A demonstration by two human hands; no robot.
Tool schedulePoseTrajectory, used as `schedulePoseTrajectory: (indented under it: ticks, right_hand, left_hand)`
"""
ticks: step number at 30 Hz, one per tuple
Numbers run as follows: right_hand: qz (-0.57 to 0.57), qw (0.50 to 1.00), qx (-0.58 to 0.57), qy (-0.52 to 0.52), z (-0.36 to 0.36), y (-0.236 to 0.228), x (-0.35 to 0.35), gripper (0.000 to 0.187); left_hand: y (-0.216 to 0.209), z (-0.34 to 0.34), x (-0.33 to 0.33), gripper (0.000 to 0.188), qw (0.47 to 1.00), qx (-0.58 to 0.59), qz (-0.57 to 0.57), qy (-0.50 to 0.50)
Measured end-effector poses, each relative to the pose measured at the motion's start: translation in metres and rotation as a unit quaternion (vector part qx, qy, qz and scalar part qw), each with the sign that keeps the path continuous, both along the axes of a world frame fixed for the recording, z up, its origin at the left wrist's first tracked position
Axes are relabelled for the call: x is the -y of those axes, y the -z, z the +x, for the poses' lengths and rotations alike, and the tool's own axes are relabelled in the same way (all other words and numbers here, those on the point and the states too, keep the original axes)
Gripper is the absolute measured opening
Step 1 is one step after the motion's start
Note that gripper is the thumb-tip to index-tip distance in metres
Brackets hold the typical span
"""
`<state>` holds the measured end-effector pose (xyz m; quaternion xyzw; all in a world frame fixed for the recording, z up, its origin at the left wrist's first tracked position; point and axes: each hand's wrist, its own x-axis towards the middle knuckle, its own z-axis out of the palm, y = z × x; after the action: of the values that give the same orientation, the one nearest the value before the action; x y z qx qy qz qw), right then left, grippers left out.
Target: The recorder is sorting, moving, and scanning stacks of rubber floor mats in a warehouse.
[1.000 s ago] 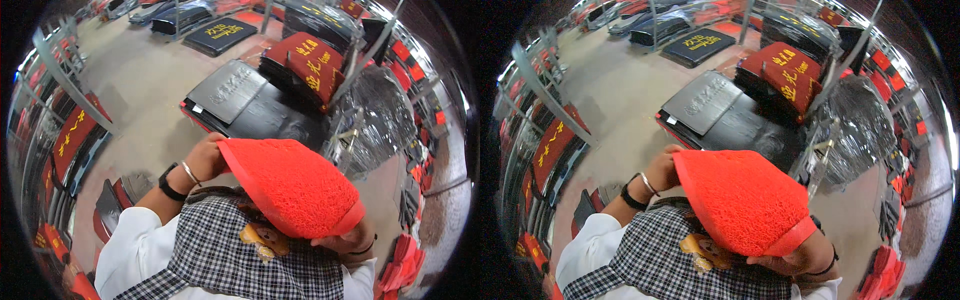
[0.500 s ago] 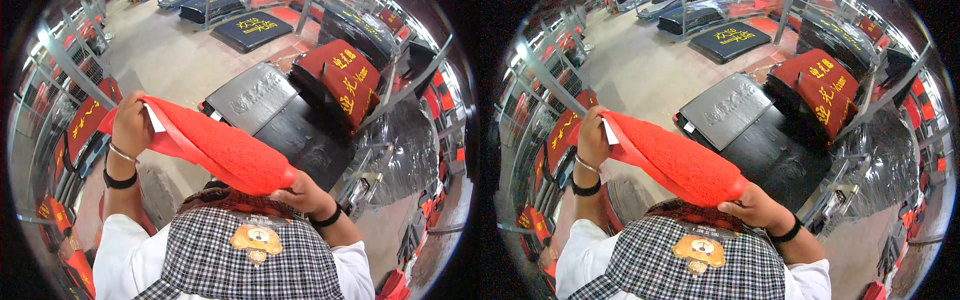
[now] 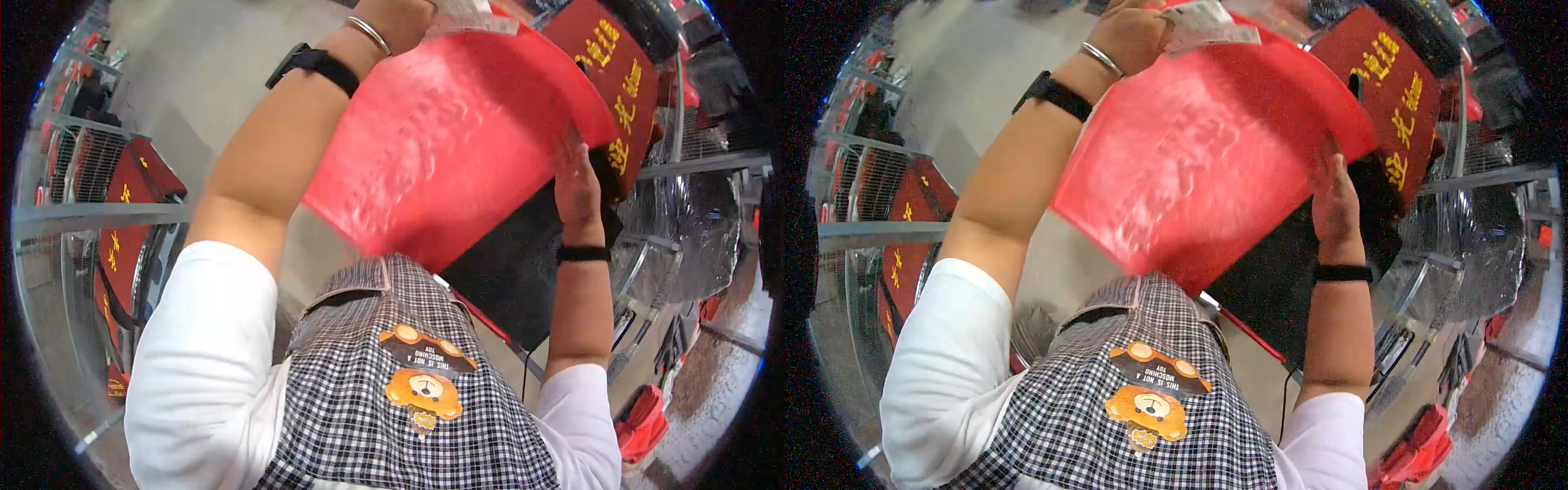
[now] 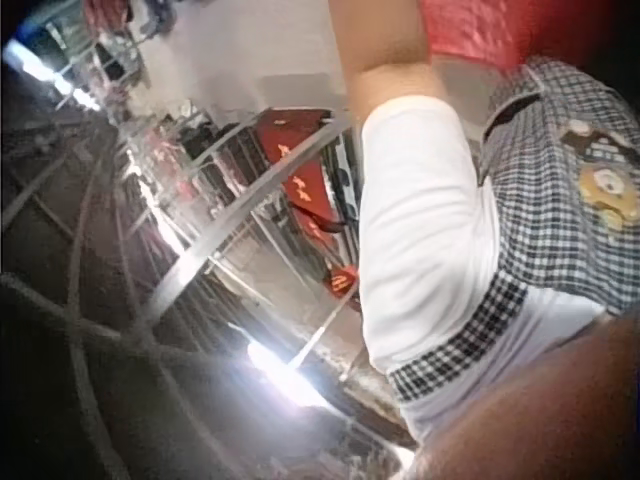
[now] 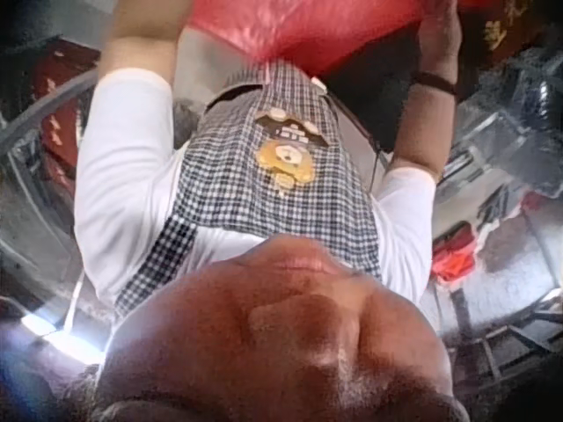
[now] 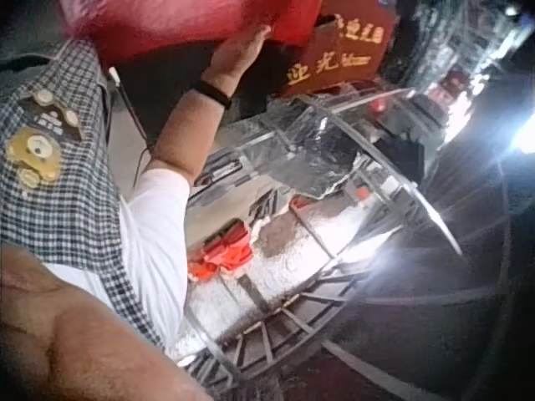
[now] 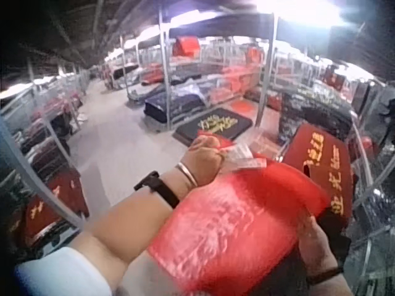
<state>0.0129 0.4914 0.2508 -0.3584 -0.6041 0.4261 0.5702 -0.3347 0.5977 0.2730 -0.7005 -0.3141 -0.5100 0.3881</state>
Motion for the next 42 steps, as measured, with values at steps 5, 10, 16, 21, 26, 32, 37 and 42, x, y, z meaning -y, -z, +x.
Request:
schedulePoseTrajectory:
  ticks: [5,10,16,21,26,32,37,42]
  right_hand:
    - [-0.258,0.940,0.104,0.195,0.082,0.130,-0.035,0.048]
    - [-0.435,0.881,0.121,0.139,0.158,0.238,-0.041,0.044]
    - [-0.450,0.880,-0.065,0.142,0.158,0.249,-0.227,0.048]
    - [-0.478,0.852,-0.125,0.175,0.046,0.337,-0.254,0.037]
    - [-0.404,0.904,-0.129,0.059,-0.059,0.351,-0.199,0.029]
    - [-0.496,0.865,0.036,0.063,-0.096,0.287,-0.122,0.029]
    - [-0.487,0.841,0.104,0.210,-0.250,0.451,-0.070,0.039]
    - [-0.395,0.826,0.254,0.311,-0.089,0.337,0.035,0.041]
  left_hand:
    - [0.169,0.034,-0.052,0.034,0.863,0.036,-0.503,0.037]
    - [0.367,0.079,-0.012,0.035,0.627,0.276,-0.726,0.055]
    - [0.405,0.134,-0.113,0.025,0.330,0.523,-0.731,0.289]
    - [0.471,0.107,-0.109,0.025,0.283,0.413,-0.831,0.242]
    - [0.506,-0.009,-0.080,0.032,0.397,0.213,-0.870,0.200]
    - [0.505,-0.055,-0.088,0.033,0.607,-0.010,-0.792,0.059]
    - [0.531,-0.239,-0.056,0.025,0.395,0.374,-0.839,-0.019]
    - [0.473,-0.078,0.080,0.018,0.494,0.237,-0.828,0.119]
